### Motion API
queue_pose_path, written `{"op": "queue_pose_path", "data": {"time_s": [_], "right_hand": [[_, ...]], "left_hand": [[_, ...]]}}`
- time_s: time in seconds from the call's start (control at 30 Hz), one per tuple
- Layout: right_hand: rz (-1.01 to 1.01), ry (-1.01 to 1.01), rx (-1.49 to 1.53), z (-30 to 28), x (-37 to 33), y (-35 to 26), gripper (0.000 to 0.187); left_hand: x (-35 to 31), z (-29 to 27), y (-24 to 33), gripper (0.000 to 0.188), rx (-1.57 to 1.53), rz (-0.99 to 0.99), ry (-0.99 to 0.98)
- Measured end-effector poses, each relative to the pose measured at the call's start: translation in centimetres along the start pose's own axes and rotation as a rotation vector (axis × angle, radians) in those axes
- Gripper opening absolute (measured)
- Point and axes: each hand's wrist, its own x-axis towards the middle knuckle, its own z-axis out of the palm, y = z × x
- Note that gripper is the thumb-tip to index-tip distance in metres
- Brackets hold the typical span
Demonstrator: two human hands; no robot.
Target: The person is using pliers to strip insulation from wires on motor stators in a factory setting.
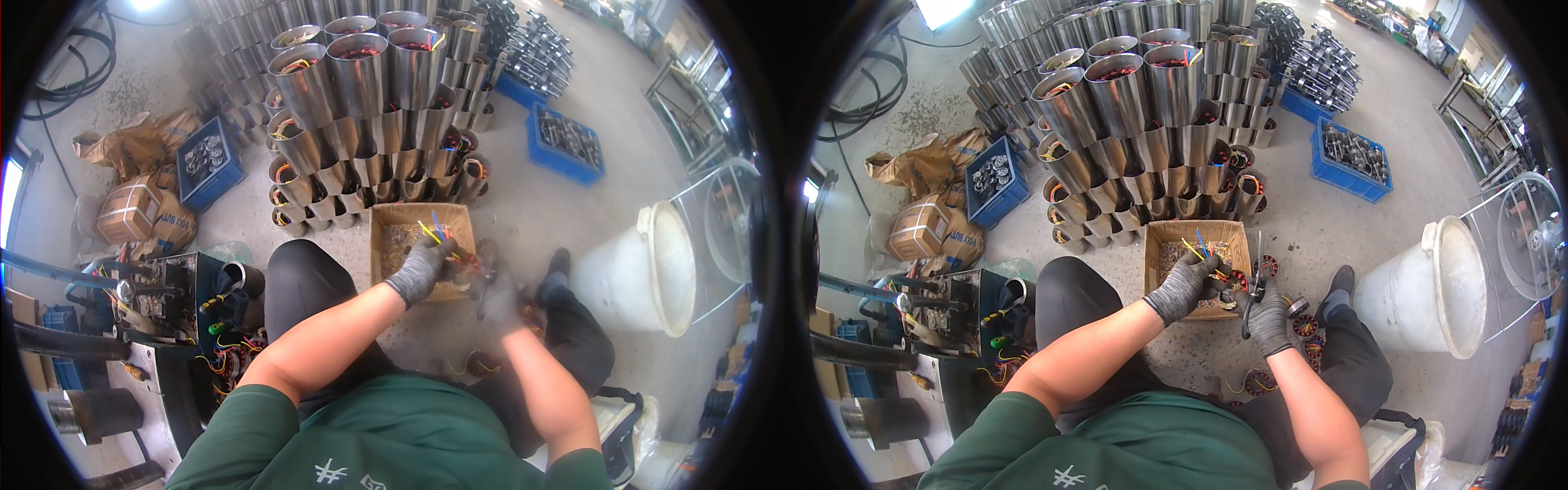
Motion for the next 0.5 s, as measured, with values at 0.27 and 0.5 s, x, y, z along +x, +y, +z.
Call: {"op": "queue_pose_path", "data": {"time_s": [0.27,0.5], "right_hand": [[0.093,-0.026,-0.822,0.8,-3.2,-2.4,0.038],[0.142,-0.248,-0.59,1.3,-4.2,-4.2,0.047]], "left_hand": [[-1.8,-0.3,0.2,0.014,0.222,0.038,-0.042],[-3.3,-1.5,1.0,0.017,0.415,0.122,0.015]]}}
